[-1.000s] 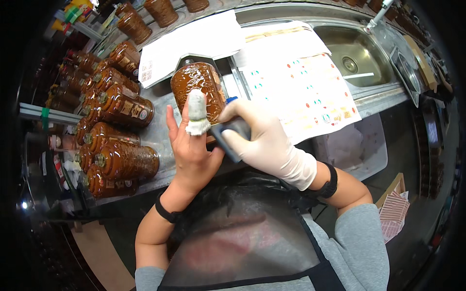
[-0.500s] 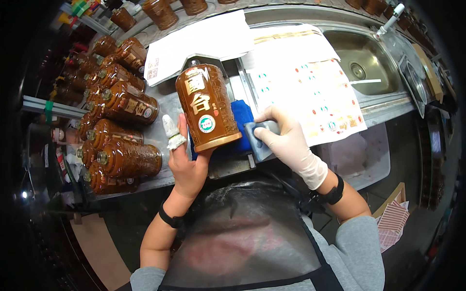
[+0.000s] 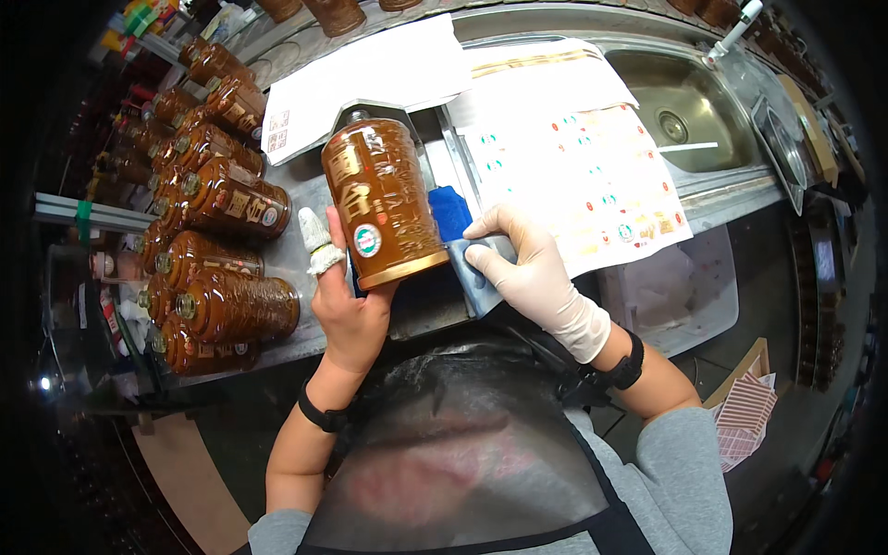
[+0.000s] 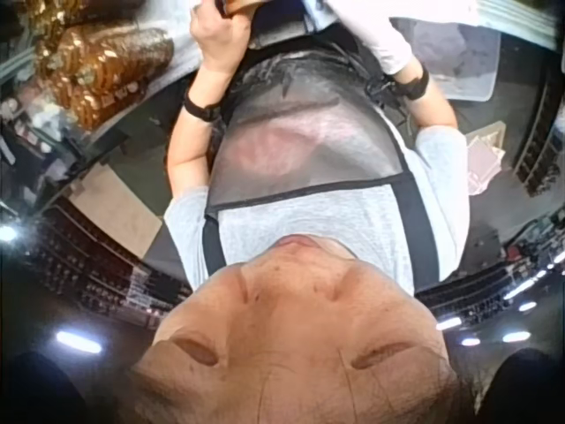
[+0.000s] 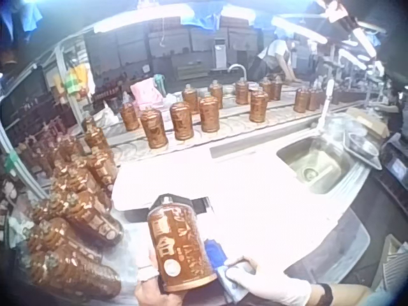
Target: Applying labels and cleaning ceramic liquor bottles on a production line.
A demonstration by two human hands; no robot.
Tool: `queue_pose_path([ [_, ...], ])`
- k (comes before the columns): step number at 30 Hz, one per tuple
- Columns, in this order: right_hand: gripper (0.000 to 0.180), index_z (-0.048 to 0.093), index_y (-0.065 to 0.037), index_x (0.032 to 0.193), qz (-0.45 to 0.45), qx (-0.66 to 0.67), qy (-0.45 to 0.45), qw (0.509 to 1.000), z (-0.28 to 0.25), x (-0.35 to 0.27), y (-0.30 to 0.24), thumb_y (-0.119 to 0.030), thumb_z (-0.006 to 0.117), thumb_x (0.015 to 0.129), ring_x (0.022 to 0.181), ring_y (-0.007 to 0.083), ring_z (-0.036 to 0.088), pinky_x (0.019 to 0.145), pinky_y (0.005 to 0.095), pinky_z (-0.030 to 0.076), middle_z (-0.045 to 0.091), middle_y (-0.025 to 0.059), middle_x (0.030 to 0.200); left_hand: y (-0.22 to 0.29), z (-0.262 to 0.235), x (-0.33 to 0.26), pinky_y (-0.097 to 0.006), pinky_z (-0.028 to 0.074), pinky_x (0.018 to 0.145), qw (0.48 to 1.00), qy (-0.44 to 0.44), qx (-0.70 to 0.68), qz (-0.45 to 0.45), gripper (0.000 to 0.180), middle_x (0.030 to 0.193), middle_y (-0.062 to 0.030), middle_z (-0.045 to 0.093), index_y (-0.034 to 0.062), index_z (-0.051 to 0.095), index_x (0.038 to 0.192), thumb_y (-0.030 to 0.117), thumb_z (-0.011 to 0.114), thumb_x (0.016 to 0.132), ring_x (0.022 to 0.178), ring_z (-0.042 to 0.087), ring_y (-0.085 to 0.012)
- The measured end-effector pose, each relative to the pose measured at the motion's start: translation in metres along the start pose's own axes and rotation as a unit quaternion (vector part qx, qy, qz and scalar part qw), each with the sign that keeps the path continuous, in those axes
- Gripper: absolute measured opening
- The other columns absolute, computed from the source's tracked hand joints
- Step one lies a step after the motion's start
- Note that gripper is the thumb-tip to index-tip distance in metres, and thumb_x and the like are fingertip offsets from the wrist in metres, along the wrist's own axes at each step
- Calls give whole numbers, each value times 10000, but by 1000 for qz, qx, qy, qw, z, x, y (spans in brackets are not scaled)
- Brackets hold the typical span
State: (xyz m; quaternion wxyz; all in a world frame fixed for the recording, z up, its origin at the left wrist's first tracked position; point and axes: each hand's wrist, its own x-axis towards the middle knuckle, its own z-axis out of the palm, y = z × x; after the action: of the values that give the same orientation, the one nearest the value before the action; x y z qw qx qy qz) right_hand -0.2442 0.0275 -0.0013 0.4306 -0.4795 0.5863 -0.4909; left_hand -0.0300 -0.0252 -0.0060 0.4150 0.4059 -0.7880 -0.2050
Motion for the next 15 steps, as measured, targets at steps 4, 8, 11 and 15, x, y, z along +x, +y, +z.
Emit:
queue_pose_path([
  [4,150,637,-1,963,-18,23,5,1000,-1,-1,10,-42,661,821,916,151,617,865,291,474,656,69,914,-11,1,-9,-423,428,1039,1000,-10,14,-26,783,1412,-275,482,-109,349,1434,103,768,807,1240,533,-419],
  [8,150,636,-3,968,-17,-26,6,999,-2,1,3,-39,657,823,915,153,617,863,289,475,653,69,915,-16,-2,-10,-520,292,1122,996,-55,15,-72,740,1432,-278,462,-101,397,1399,181,763,822,1296,486,-420],
  [11,147,633,-1,966,18,13,28,999,-5,0,-11,-37,653,825,917,151,621,851,290,480,650,69,915,-7,-4,-4,-645,97,1141,999,-18,12,-42,732,1441,-271,454,-86,439,1369,240,778,808,1361,414,-414],
  [15,167,633,-11,979,-83,-5,-30,996,-1,0,-25,-38,659,817,894,157,618,838,288,478,639,69,910,19,-11,8,-681,59,1122,994,-5,101,37,719,1442,-259,455,-59,478,1354,238,796,782,1397,374,-397],
])
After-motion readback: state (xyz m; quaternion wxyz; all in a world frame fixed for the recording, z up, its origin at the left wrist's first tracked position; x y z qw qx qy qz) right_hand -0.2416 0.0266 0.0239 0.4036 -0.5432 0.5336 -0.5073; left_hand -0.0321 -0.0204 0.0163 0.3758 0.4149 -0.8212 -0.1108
